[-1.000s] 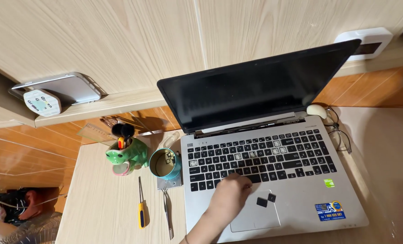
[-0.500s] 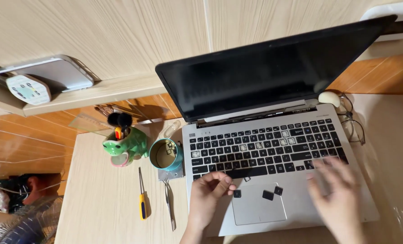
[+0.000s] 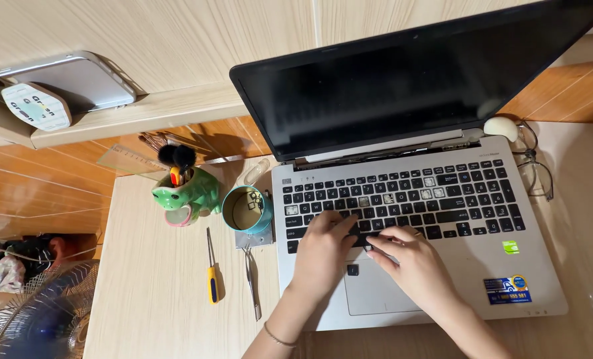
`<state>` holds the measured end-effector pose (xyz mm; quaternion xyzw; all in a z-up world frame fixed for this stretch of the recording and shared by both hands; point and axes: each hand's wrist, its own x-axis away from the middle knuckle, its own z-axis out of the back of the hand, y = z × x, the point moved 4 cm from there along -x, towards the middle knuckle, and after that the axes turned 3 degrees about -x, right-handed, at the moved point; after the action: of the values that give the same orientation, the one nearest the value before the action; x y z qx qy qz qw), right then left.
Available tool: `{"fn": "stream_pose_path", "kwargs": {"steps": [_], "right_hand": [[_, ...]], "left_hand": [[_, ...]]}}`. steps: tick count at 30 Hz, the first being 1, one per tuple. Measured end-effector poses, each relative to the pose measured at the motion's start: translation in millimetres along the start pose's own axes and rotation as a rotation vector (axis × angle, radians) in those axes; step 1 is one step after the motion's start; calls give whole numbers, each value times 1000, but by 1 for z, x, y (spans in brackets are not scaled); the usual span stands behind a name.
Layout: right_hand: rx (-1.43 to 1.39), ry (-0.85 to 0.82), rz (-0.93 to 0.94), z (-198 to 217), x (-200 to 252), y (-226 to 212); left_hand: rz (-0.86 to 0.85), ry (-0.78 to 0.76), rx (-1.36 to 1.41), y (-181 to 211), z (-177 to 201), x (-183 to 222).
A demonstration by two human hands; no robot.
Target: Replacing or repairing keys and structural elements of a laptop keyboard.
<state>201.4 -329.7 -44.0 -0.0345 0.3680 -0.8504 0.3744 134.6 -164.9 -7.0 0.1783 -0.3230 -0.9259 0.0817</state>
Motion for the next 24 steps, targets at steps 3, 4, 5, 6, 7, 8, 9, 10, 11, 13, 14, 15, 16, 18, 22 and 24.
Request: {"fn": "stream_pose_path", "kwargs": {"steps": [3, 4, 5, 6, 7, 8, 9, 10, 11, 13, 14, 15, 16, 18, 22, 24], "right_hand": [[23, -42, -42, -6, 1, 3], [14, -54, -31, -6, 1, 2], [16, -39, -47, -6, 1, 2], [21, -23, -66, -5, 1, 2], [15, -33, -58, -4, -2, 0], [-4, -60, -97, -3, -4, 0], [-23, -87, -136, -2, -7, 1], [-23, -91, -132, -1, -8, -2], [-91, -133, -184, -1, -8, -2], [-159, -176, -237, -3, -5, 0], [-117, -178, -307, -3, -2, 4], [-77, -178, -376, -4, 1, 9], [-75, -175, -379, -7, 9, 18], [-759, -50, -441, -12, 27, 36], [-1043, -67, -588, -10, 50, 39], [-1116, -91, -588, -10, 60, 37]], "left_hand": [[8, -53, -49, -4, -16, 4], [22, -46, -58, -7, -18, 7], [-7, -19, -63, -8, -20, 10], [-39, 6, -66, -8, -22, 12], [-28, 11, -71, -9, -20, 16], [15, 0, -13, -11, -19, 19], [58, -11, 45, -13, -19, 22], [62, -7, 43, -12, -13, 27], [102, 38, 134, -13, -7, 32], [141, 82, 225, -13, 6, 41], [316, 7, 351, -19, 8, 46], [491, -72, 476, -23, 9, 52], [488, -75, 477, -28, 8, 58], [688, -71, 978, -38, -2, 73], [593, -68, 1098, -31, 1, 80], [666, -151, 1152, -23, 2, 80]]}}
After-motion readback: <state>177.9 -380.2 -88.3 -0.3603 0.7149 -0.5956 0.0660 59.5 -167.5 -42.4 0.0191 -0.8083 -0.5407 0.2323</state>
